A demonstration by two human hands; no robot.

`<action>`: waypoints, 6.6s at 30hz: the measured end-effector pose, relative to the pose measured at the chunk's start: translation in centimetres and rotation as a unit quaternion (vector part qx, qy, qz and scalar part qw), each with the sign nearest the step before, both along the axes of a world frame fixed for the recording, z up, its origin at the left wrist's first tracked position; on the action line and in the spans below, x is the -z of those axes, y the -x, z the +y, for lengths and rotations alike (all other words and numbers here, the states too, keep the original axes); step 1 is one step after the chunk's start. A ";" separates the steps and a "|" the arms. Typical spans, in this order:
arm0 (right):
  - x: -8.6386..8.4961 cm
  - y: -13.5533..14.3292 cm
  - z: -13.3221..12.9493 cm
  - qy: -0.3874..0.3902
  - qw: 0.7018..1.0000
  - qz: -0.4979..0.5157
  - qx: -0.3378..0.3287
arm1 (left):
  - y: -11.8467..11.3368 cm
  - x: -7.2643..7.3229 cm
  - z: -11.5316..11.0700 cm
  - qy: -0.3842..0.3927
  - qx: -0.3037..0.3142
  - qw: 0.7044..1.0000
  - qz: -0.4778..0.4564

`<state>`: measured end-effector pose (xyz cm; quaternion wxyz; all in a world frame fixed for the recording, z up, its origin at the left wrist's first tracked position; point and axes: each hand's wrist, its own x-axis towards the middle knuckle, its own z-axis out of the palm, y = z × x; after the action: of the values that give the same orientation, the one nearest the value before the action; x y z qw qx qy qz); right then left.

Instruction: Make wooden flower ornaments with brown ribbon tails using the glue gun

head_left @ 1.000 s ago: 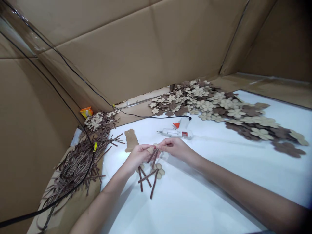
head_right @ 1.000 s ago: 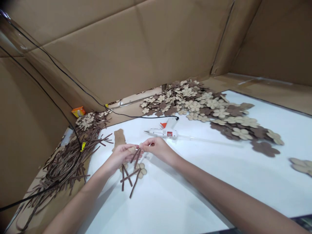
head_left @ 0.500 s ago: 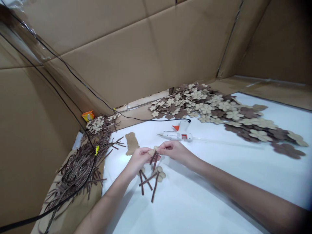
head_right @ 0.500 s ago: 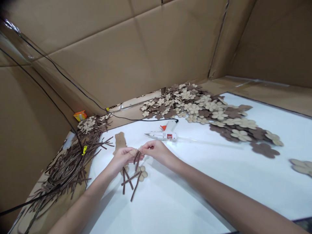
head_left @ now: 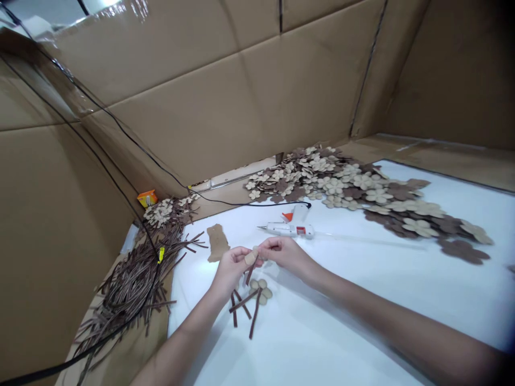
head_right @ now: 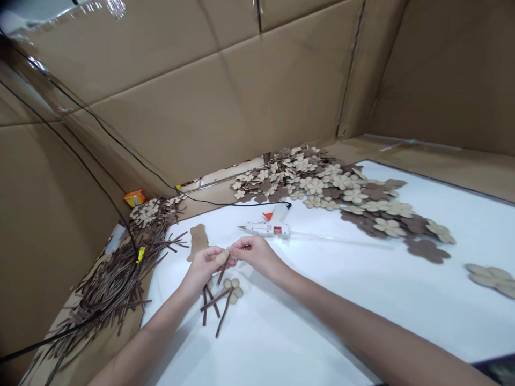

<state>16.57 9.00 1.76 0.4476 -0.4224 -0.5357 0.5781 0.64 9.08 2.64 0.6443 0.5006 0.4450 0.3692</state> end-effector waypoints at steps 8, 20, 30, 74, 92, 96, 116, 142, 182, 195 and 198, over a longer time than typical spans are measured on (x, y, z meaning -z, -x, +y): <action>0.0 0.5 0.0 0.010 0.998 -0.011 0.056 | -0.5 0.5 -0.3 -0.013 -0.030 0.999 -0.020; 0.0 1.2 -0.6 0.018 0.997 -0.016 0.080 | -0.5 0.9 -0.7 -0.076 -0.042 0.996 -0.005; 0.1 1.5 -0.9 -0.009 0.996 -0.055 0.064 | -0.7 1.4 -0.7 -0.094 -0.063 0.994 -0.006; -0.6 -1.9 -0.6 -0.207 0.827 -0.512 -0.105 | 0.3 0.1 0.9 -0.079 -0.058 0.993 0.061; 0.6 -1.0 0.0 -0.075 0.972 -0.210 -0.072 | -0.3 -0.3 -1.3 -0.068 -0.040 0.993 0.090; 1.1 -0.7 -0.1 -0.073 0.976 -0.194 -0.068 | -0.2 0.0 -1.6 -0.067 -0.046 0.991 0.105; 0.6 0.1 -1.4 -0.127 0.933 -0.334 -0.053 | 1.1 2.5 -1.6 -0.070 -0.013 0.955 0.289; 1.9 0.8 -0.2 -0.098 0.911 -0.399 -0.039 | 0.6 1.9 -1.6 -0.059 0.011 0.901 0.429; -1.4 1.6 2.9 0.145 0.876 -0.424 -0.178 | 0.9 1.9 0.1 -0.036 0.043 0.888 0.456; -0.5 1.1 2.3 0.181 0.912 -0.350 -0.117 | 1.0 1.7 0.2 -0.028 0.053 0.896 0.441; -0.5 1.1 2.0 0.176 0.921 -0.327 -0.116 | 1.0 1.7 0.1 -0.023 0.046 0.902 0.430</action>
<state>15.47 11.05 2.25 0.0963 -0.5949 -0.5871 0.5404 -0.40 9.23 0.99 0.3952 0.6453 0.6463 0.0983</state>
